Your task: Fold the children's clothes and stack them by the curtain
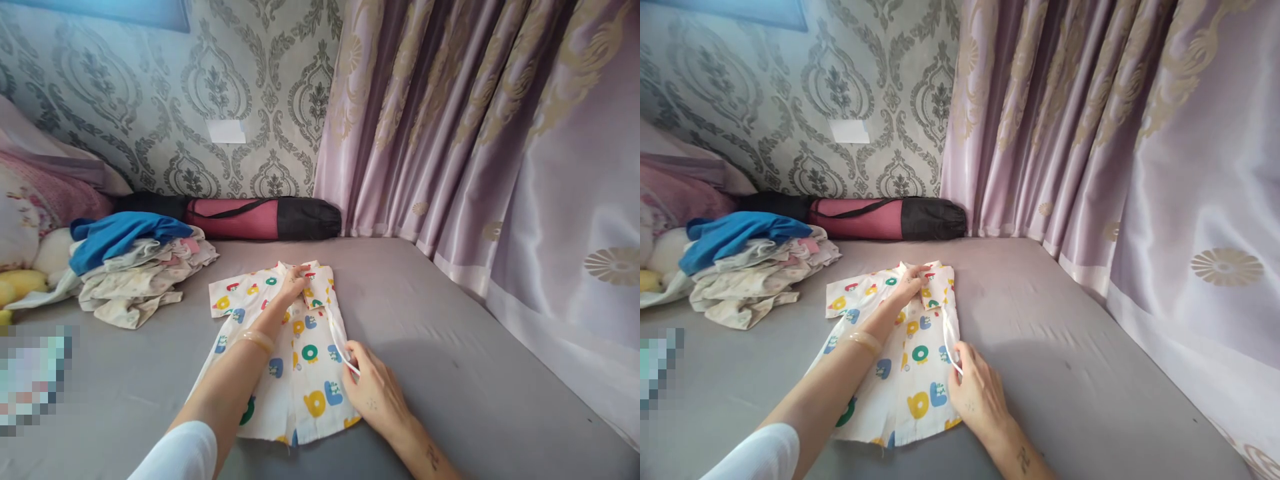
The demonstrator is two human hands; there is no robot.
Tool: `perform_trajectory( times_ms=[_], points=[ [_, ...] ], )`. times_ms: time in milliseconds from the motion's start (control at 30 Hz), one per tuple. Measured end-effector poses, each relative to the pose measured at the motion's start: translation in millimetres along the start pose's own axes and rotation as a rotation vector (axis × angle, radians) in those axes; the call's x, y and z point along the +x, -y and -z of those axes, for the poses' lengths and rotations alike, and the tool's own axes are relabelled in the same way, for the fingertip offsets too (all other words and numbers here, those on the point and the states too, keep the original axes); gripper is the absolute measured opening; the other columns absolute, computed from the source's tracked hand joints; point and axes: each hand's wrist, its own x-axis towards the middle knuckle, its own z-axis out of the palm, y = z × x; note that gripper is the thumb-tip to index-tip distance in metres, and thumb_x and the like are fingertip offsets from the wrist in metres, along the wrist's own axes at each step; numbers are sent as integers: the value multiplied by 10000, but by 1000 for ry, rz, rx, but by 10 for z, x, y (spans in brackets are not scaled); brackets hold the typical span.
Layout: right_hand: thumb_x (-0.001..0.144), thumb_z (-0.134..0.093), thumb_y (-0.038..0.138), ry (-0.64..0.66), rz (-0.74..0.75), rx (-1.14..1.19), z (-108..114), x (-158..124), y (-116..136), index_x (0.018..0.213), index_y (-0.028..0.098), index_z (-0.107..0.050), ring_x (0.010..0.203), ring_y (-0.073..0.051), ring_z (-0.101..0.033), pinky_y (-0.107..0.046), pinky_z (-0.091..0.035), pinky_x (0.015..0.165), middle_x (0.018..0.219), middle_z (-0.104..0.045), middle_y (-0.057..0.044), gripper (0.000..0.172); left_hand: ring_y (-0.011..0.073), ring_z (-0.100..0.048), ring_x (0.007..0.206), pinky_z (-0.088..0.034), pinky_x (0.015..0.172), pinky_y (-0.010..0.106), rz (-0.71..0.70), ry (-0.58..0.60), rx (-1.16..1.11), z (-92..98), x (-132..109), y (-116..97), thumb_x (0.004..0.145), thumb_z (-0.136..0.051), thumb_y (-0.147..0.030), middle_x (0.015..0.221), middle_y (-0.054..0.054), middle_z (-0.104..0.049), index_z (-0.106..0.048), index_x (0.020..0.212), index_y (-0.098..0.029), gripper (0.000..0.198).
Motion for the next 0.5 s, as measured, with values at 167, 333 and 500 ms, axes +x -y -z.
perform_trajectory(
  times_ms=[167,333,500],
  points=[
    [813,-422,89,62,123,21,5,-63,63,1129,248,-523,959,-180,-647,-251,-463,748,1050,-642,-34,368,118,-494,563,-442,602,242,-90,-37,43,18,-2,138,657,-532,-117,600,-38,-504,-651,1114,-153,474],
    [793,-373,15,165,237,-18,17,-73,56,1131,251,-535,990,-171,-629,-251,-477,782,1132,-609,-31,443,196,-604,883,-480,870,329,-284,-115,213,33,6,134,655,-468,-65,896,68,-639,-691,993,-139,411],
    [785,-333,-27,178,327,38,18,-77,21,1096,248,-556,1043,-158,-594,-253,-481,852,1142,-598,-29,471,225,-592,1044,-443,984,367,-368,-150,349,106,24,127,717,-445,-38,1063,109,-627,-678,1005,-149,387]
  ],
)
